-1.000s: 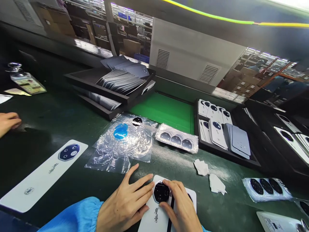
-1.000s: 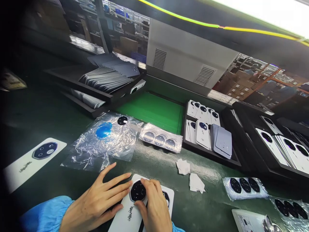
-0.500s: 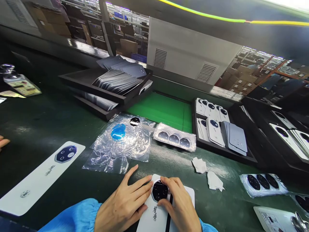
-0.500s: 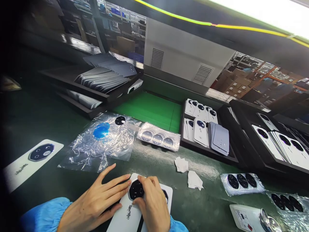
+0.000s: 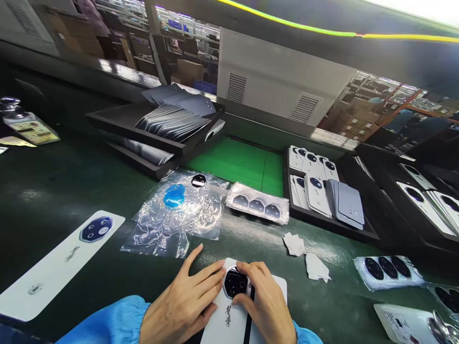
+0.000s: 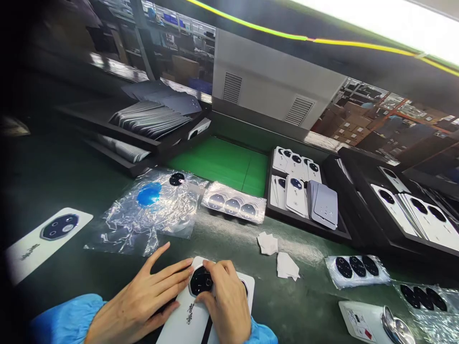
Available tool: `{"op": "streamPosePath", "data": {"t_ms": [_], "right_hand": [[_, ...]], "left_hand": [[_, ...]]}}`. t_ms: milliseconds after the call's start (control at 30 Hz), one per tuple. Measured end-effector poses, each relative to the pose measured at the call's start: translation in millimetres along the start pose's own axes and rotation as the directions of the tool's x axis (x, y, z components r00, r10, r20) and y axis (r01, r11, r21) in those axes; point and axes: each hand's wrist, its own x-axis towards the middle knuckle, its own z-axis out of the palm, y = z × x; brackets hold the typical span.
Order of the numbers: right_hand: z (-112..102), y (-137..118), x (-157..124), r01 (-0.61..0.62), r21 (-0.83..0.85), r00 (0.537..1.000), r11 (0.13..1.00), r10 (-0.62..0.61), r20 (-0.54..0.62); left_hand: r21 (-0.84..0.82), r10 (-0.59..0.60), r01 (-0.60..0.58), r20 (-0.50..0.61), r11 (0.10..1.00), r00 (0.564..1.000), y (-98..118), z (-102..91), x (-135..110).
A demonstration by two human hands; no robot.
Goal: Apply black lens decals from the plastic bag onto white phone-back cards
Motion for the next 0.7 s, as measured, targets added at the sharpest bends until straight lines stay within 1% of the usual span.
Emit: {"op": "streamPosePath", "data": {"t_ms": [233,367,467,700], "right_hand": [[-1.2,1.2,0.3,-0.007,0.049,1.000,0.999,0.006,0.016],[0.0,5.3,0.9,0.022,0.068,1.000,0.997,-0.022,0.012],[0.5,8.8,0.4,0.034,0.089,0.999,0.995,-0.036,0.012],[0.6,12.0,0.3,0.131,0.002,0.991,0.991,-0.131,-0.028]], "left_hand": [[0.025,0.010,-0.010,-0.016,1.000,1.000,0.4,1.3,-0.2],[0.044,0.045,-0.045,0.017,0.998,0.999,-1.1,3.0,-4.1],[0.047,0.056,-0.056,0.006,0.997,0.998,-2.2,5.0,-6.7],[0.076,0.053,-0.050,-0.038,0.996,0.998,-0.1,4.9,-4.0]]}}
